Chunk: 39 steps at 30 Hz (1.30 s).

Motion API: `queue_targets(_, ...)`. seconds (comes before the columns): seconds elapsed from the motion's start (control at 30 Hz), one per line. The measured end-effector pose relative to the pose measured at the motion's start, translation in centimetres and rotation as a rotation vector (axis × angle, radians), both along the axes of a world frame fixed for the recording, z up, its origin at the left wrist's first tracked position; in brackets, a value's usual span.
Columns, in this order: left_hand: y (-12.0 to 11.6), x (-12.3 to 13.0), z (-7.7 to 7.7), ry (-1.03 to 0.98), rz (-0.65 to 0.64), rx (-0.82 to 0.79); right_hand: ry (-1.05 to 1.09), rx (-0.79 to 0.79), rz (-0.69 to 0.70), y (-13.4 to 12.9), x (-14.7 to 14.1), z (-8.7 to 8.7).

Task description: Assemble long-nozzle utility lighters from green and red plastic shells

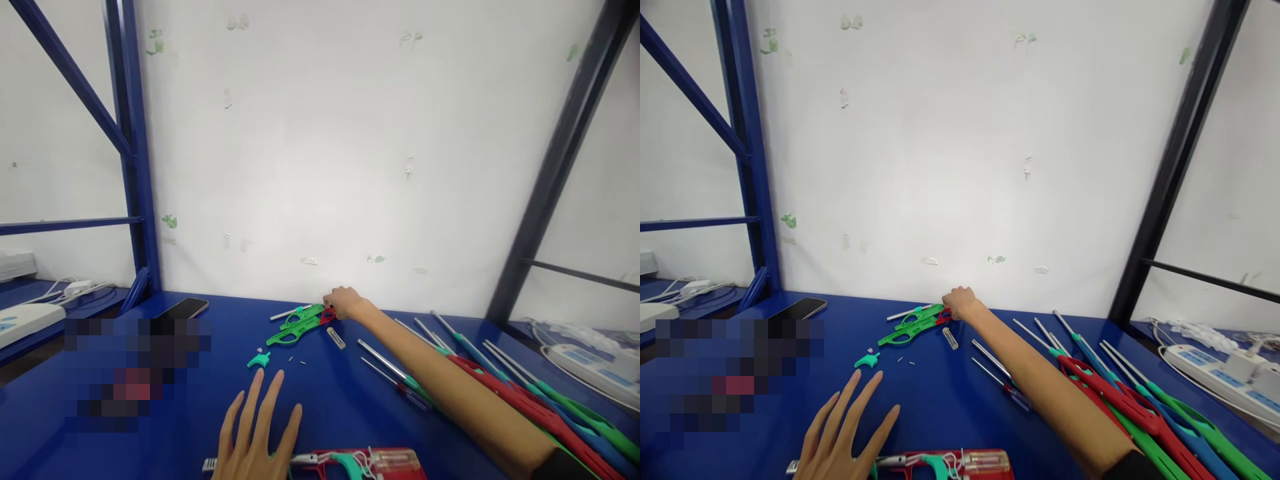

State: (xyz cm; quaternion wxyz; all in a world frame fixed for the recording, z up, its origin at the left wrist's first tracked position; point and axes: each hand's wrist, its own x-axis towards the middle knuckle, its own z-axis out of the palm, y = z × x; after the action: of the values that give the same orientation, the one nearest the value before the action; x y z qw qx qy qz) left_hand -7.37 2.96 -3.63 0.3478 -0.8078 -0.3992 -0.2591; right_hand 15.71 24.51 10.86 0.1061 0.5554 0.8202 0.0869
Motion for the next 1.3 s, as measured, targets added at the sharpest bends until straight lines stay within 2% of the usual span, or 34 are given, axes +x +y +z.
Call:
queue_targets(0.1, -1.6, 0.7, 1.5, 0.002, -0.001, -0.052, 0.061, 0.056, 0.022, -0.5, 1.0, 0.6)
queue_targets(0.23, -2.9, 1.3, 3.4, -0.042, -0.017, -0.195, 0.226, 0.143, 0.045, -1.7, 3.1, 2.8)
queue_targets(0.33, -3.0, 1.3, 3.6, -0.080, -0.052, -0.233, 0.383, 0.172, 0.091, -4.7, 5.3, 4.6)
queue_targets(0.43, -3.0, 1.3, 3.6, -0.124, -0.063, -0.280, 0.519, 0.109, 0.186, -9.5, 7.1, 5.2)
queue_targets(0.53, -3.3, 1.3, 3.7, -0.169, -0.092, -0.330, 0.611, 0.128, 0.179, -14.8, 8.0, 3.8)
queue_targets(0.63, -3.6, 1.4, 4.0, -0.205, -0.106, -0.355, 0.708, 0.297, 0.057, -19.2, 8.3, 1.2)
queue_targets(0.67, -3.6, 1.3, 4.0, -0.209, -0.110, -0.353, 0.772, 0.334, 0.007, -20.4, 8.3, 0.4)
queue_targets(0.77, -3.7, 1.2, 4.1, -0.202, -0.119, -0.347, 0.847, 0.289, -0.092, -22.9, 8.4, -1.9)
queue_targets(0.9, -3.5, 1.2, 4.1, -0.198, -0.132, -0.318, 0.941, 0.313, -0.141, -24.1, 9.3, -4.7)
queue_targets(1.03, -3.5, 1.3, 4.0, -0.184, -0.140, -0.326, 0.963, 0.308, -0.118, -24.3, 10.7, -6.9)
queue_targets(1.17, -3.5, 1.3, 3.7, -0.196, -0.123, -0.342, 0.893, 0.126, -0.043, -24.6, 10.9, -7.7)
queue_targets(1.3, -3.4, 1.4, 3.7, -0.204, -0.124, -0.354, 0.874, 0.021, 0.018, -24.5, 9.9, -7.5)
